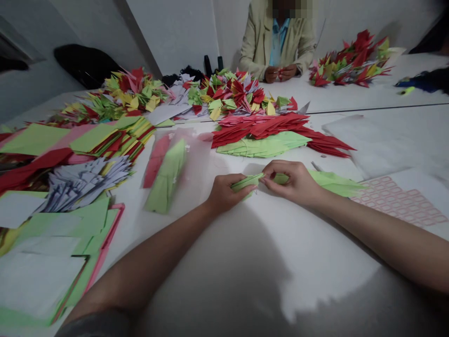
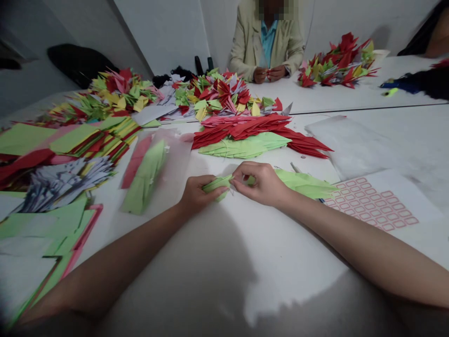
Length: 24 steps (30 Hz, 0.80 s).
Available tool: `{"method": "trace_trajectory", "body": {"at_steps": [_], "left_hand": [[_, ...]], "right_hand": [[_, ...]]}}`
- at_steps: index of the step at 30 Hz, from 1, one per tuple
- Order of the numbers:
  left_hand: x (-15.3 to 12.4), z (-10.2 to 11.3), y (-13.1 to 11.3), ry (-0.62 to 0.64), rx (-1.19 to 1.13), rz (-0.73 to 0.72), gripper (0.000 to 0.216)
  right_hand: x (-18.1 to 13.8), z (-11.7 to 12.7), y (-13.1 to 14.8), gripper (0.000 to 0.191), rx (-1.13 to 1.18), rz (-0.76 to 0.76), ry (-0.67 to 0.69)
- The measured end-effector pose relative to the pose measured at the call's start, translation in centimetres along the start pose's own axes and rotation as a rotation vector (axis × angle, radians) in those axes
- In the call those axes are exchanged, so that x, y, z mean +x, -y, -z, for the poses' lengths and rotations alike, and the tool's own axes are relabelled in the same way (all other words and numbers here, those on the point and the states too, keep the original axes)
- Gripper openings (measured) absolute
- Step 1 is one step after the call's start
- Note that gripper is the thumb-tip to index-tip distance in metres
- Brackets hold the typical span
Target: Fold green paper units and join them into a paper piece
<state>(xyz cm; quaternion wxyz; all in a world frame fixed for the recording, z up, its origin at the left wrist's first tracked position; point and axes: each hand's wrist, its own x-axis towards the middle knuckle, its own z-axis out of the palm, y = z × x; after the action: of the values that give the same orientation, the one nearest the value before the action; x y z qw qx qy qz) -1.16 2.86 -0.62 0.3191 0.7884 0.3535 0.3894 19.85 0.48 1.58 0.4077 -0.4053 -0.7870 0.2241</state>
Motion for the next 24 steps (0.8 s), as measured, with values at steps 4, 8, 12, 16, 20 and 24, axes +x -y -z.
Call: {"method": "trace_trajectory", "body": {"at_steps": [4,8,12,16,20,24], "left_hand": [[0.2,0.3,-0.2,0.199,-0.214,0.254,0.026],[0.7,0.7,-0.2,0.435,-0.37,0.424,0.026],[0.9,1.0,-0.1,0.516,-0.415,0.482,0.027],[1.0,1.1,-0.1,0.527,-0.403,0.482,0.029],[1.0,1.2,0.1,0.539,-0.336,0.435,0.03],[0.8,0.9,0.1,0.516,-0.305,0.395,0.03]], "right_hand": [[0.3,0.3,0.7,0.015,0.168,-0.233,0.155],[0.6,0.7,0.5,0.017,0.265,-0.367,0.346],[0.8,1.2,-0.2,0.017,0.278,-0.406,0.445],[1.0,1.9,-0.8,0.016,0.304,-0.367,0.493],[1.1,2.2,-1.1,0.017,0.319,-0.284,0.518],[1.1,2.2,-0.8,0.023,0.309,-0.288,0.461]]}}
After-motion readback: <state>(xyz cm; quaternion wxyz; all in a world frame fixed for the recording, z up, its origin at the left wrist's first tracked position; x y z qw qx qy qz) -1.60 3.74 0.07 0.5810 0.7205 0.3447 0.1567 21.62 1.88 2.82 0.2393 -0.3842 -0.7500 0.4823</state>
